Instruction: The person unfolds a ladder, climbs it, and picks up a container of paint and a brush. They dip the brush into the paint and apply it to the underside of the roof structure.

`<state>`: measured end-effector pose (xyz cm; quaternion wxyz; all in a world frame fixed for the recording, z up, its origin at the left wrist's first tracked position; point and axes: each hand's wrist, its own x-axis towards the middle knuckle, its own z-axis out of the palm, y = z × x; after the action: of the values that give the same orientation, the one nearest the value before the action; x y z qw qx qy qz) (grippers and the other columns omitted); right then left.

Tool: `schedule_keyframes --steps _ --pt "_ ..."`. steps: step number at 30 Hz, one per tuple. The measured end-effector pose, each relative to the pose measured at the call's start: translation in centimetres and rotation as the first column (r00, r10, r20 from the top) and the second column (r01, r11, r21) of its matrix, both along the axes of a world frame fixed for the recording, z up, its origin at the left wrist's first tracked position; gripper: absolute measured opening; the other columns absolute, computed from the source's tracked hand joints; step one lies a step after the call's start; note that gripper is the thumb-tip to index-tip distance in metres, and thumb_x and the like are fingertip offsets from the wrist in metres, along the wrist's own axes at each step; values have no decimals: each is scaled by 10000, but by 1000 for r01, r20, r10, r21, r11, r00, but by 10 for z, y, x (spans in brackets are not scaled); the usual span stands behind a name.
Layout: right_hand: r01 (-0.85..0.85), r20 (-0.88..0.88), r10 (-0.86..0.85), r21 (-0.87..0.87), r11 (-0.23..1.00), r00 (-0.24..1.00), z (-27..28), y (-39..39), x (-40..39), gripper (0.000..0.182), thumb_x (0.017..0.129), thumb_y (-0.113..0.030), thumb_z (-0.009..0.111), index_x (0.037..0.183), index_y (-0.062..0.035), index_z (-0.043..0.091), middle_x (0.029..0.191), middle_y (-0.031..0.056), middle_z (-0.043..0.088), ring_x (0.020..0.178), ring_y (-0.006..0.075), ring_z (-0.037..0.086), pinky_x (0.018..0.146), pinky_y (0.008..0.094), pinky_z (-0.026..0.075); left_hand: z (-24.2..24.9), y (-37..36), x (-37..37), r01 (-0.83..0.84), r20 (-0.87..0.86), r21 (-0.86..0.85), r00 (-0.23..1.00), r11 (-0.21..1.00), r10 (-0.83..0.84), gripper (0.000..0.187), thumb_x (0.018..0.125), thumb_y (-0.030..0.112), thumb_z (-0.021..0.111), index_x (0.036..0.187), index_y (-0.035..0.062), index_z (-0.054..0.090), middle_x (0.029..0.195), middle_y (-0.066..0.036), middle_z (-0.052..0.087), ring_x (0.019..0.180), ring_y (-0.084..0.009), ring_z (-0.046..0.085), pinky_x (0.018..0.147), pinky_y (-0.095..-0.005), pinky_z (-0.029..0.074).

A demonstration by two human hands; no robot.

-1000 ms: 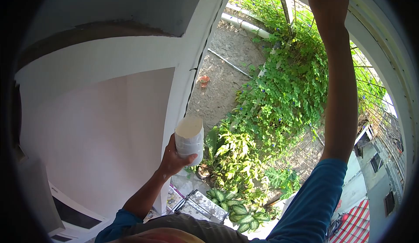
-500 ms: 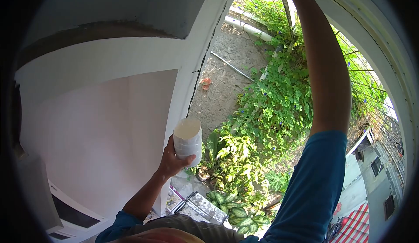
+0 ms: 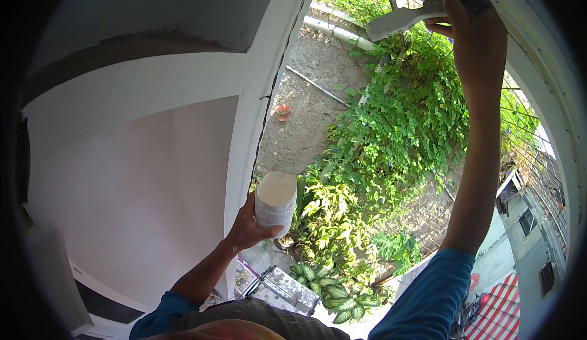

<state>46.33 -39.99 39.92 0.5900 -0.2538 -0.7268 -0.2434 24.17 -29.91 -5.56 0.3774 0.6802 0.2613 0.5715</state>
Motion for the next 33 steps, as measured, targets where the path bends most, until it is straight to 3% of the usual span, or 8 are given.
schedule_keyframes --steps 4,6,11,14,15,19,27,33 --pt "-164 -45 159 -364 917 986 -94 20 -2 240 1022 -178 596 1153 23 595 1071 152 682 960 235 726 818 370 650 0 -9 5 4 -55 13 998 1000 -4 955 685 389 914 1426 73 402 1246 -170 619 1132 -310 653 970 -428 532" --pt "-297 -107 290 -577 761 951 -135 31 1 225 1025 -161 590 1158 21 592 1069 138 674 962 229 719 829 382 649 -2 -14 5 -3 -58 41 998 999 5 984 666 359 934 1440 93 388 1278 -159 609 1164 -317 641 986 -432 525" --pt "-428 -278 343 -738 522 897 -221 39 4 162 990 -134 657 1102 -17 660 964 57 674 915 140 687 817 330 637 -12 -21 2 -28 -157 45 987 999 35 1044 659 329 942 1491 127 345 1348 -168 594 1244 -331 606 1037 -445 498" --pt "-316 -141 376 -829 461 916 -261 46 1 174 955 -128 714 1093 -29 676 959 24 696 911 106 679 739 257 540 -19 -27 1 -47 -195 -13 980 999 44 1066 644 299 951 1499 94 347 1358 -171 576 1266 -313 582 1059 -448 482" --pt "-214 -10 341 -795 567 940 -272 46 -3 143 946 -120 717 1057 -32 694 951 37 723 887 101 685 738 266 526 -22 -28 1 -63 -216 -3 974 998 61 1073 643 291 952 1501 61 351 1367 -174 555 1284 -295 559 1084 -452 462" --pt "-43 192 315 -793 608 930 -296 45 -15 140 917 -134 736 995 -19 722 903 94 746 825 177 712 730 321 550 -26 -35 2 -66 -212 -77 976 995 48 1030 630 235 970 1458 58 384 1301 -155 612 1213 -285 618 1033 -422 514" --pt "-7 302 355 -753 658 885 -324 57 -10 154 861 -123 760 977 -24 734 881 161 728 795 286 715 729 392 564 -37 -39 6 -115 -258 22 959 993 116 1027 625 256 979 1438 49 386 1281 -163 632 1186 -282 648 997 -411 548" --pt "-21 239 332 -783 622 913 -321 52 -4 144 864 -120 765 968 -23 742 874 139 739 785 232 705 699 356 550 -37 -42 9 -145 -295 90 941 985 166 1027 631 281 977 1437 54 384 1285 -162 632 1182 -287 651 988 -414 557"
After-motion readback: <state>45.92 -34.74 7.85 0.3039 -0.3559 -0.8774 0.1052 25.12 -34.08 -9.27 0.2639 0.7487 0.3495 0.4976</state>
